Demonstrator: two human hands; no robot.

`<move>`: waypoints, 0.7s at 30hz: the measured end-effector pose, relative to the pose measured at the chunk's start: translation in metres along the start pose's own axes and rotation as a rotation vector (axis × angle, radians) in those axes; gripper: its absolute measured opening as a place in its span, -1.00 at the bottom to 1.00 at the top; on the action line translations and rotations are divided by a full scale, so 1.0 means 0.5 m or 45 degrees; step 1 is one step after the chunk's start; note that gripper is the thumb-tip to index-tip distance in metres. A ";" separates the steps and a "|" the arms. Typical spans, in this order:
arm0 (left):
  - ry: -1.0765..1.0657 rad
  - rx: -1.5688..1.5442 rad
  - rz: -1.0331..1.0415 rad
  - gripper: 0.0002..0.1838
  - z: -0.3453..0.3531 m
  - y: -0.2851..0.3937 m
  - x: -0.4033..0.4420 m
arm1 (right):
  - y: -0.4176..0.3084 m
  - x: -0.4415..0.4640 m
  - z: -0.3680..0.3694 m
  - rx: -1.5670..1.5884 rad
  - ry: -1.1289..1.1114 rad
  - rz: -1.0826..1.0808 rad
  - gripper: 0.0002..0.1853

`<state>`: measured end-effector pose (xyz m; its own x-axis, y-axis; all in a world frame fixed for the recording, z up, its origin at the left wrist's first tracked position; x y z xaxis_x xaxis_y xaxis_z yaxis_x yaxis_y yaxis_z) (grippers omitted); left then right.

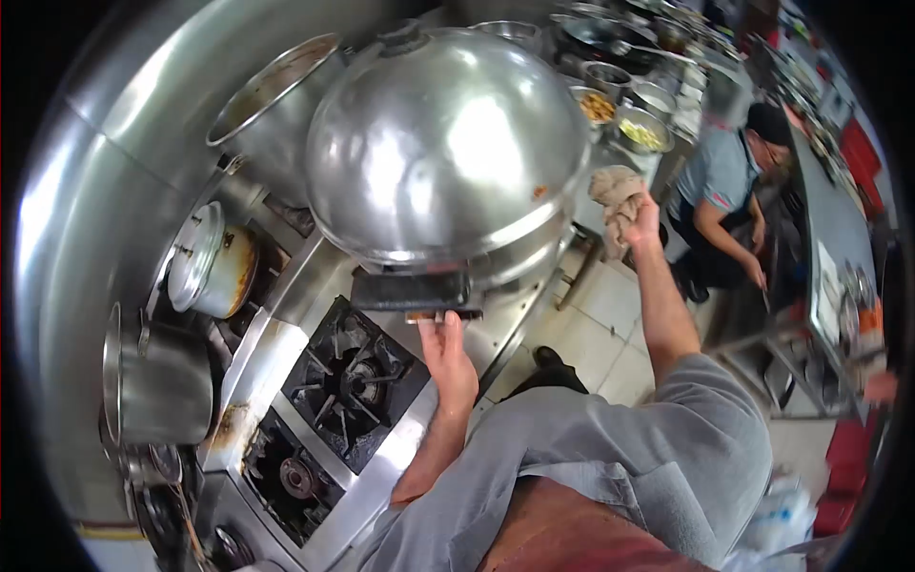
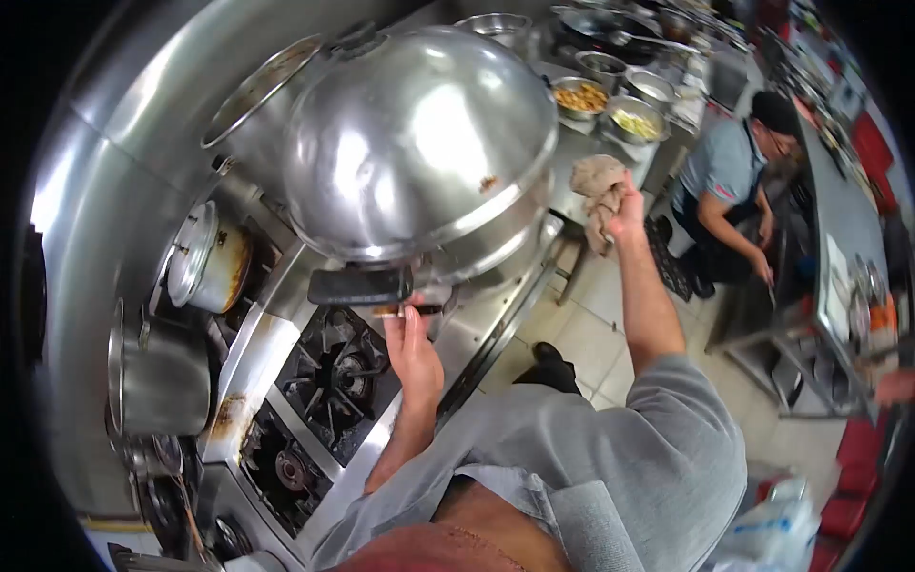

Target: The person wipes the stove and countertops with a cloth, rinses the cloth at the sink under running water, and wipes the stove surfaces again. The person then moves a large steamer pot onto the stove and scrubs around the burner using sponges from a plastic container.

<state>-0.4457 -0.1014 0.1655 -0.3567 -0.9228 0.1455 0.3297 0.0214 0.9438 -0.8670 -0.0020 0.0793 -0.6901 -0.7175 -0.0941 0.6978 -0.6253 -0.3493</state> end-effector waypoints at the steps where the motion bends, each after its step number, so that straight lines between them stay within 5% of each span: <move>1: 0.081 -0.088 0.047 -0.73 0.007 0.005 0.002 | -0.009 0.057 0.007 0.000 -0.196 0.073 -0.48; 4: 0.307 -0.077 0.205 -0.76 0.005 -0.017 0.001 | -0.003 0.215 0.027 -0.141 -0.371 0.339 -0.53; 8: 0.762 -0.245 0.181 -0.91 0.025 -0.019 0.002 | 0.041 0.371 0.109 -0.727 -0.023 0.183 -0.64; 14: 0.744 -0.373 0.157 -0.70 0.079 0.021 0.014 | 0.191 0.451 0.216 -1.068 -0.261 0.269 -0.67; 21: 0.884 -0.329 0.155 -0.71 0.064 -0.005 0.011 | 0.261 0.475 0.244 -1.132 -0.384 0.371 -0.71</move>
<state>-0.4766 -0.0944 0.1734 0.3001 -0.9522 -0.0570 0.5571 0.1264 0.8208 -0.9163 -0.2916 0.1251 -0.3499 -0.9326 -0.0891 0.3491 -0.0415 -0.9362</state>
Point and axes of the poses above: each hand's wrist, its own x-axis towards the middle knuckle, its own z-axis out of the palm, y = z × x, the point moved 8 cm from there along x, towards the middle knuckle, and after that the axes turned 6 degrees about x, right-handed, at the moved point
